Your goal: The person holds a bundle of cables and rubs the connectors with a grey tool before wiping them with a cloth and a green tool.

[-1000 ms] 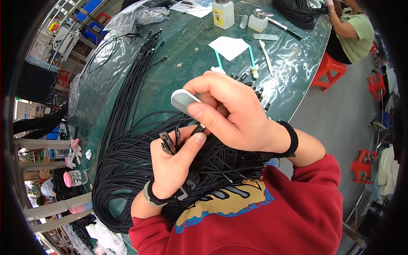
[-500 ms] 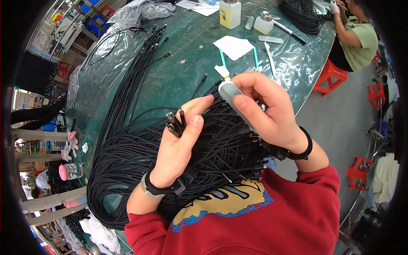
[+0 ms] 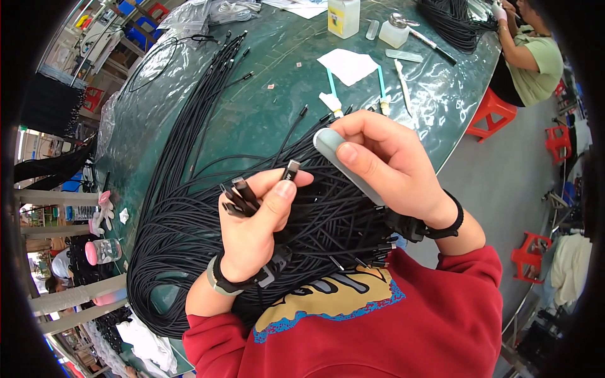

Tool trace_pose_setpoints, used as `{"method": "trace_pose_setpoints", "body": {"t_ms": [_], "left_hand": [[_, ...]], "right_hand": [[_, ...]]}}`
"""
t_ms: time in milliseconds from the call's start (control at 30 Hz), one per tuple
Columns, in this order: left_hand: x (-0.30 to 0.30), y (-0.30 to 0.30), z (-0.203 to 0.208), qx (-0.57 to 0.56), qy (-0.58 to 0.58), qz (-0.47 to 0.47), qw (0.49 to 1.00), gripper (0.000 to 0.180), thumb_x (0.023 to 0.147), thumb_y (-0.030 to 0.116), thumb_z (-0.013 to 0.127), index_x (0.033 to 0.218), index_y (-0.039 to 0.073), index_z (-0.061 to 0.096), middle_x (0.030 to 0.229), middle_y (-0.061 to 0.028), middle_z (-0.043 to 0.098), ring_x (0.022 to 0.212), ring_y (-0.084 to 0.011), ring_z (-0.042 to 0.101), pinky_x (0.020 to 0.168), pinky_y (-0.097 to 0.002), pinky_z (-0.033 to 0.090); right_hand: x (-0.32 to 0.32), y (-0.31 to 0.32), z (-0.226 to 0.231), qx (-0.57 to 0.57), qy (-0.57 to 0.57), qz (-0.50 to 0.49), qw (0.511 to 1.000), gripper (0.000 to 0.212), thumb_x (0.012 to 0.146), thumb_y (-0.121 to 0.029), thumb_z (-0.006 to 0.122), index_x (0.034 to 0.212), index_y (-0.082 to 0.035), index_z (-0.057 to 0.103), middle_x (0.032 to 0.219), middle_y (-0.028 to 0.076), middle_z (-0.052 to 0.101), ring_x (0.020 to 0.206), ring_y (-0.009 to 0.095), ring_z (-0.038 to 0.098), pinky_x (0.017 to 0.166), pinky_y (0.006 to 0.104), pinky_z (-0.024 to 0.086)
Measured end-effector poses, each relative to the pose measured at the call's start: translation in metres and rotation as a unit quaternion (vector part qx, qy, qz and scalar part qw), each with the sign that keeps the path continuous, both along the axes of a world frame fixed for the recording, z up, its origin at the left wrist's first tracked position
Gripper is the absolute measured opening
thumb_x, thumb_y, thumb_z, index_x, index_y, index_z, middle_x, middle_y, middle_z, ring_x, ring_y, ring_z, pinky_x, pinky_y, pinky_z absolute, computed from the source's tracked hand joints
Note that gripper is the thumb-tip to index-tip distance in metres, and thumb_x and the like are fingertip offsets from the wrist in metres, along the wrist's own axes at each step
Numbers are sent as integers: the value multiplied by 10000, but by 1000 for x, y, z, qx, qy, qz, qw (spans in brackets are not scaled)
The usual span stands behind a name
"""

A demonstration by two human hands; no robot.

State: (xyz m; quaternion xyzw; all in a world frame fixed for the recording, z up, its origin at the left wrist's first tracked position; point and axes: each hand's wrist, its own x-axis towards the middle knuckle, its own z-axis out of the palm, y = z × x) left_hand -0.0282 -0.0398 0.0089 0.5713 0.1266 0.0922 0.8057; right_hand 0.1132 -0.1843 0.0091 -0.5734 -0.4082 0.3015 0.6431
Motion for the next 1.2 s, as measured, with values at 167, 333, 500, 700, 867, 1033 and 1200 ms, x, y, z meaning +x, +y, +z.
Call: {"method": "trace_pose_setpoints", "body": {"t_ms": [167,333,500,700,867,1033,1200], "left_hand": [[-1,-10,1,87,22,52,995,183,827,98,548,926,-45,606,640,25,519,543,-9,403,448,-168,285],[-1,-12,0,85,7,51,995,171,826,76,542,932,-45,601,635,39,521,531,-3,395,466,-160,296],[-2,-18,5,168,26,16,985,156,829,75,537,904,-43,605,623,54,515,528,-3,378,475,-154,289],[-3,-17,7,173,66,18,983,142,826,73,540,882,-37,611,607,62,498,517,-2,354,466,-159,274],[-2,-15,2,196,20,9,980,138,824,75,544,878,-31,615,597,66,491,509,1,347,452,-165,266],[0,-20,3,234,36,3,972,134,820,67,544,873,-35,614,577,66,477,505,1,345,449,-166,260],[1,-18,7,168,69,-7,983,135,816,58,541,877,-38,613,587,61,490,515,-4,362,461,-168,274]], "right_hand": [[-6,9,3,11,-93,13,995,193,858,-124,500,986,21,502,803,8,546,626,29,448,561,180,366],[-8,13,1,38,-214,1,976,147,837,-82,510,949,14,522,697,-3,532,530,36,412,474,203,338],[-8,32,6,43,-289,-38,956,124,823,-70,522,919,7,538,627,-6,499,506,42,402,445,196,314],[-10,38,9,31,-61,-60,996,122,814,-87,539,892,6,546,586,2,469,481,49,394,444,197,314],[-11,32,3,33,-171,-44,984,137,823,-117,538,887,4,547,586,-14,470,497,30,397,449,198,328],[-9,45,11,-19,-209,-88,974,154,836,-135,524,885,10,540,616,-29,487,530,20,414,463,191,341],[13,35,0,-25,-146,-130,980,147,838,-136,517,868,6,538,617,-29,490,531,29,424,470,187,345]]}}
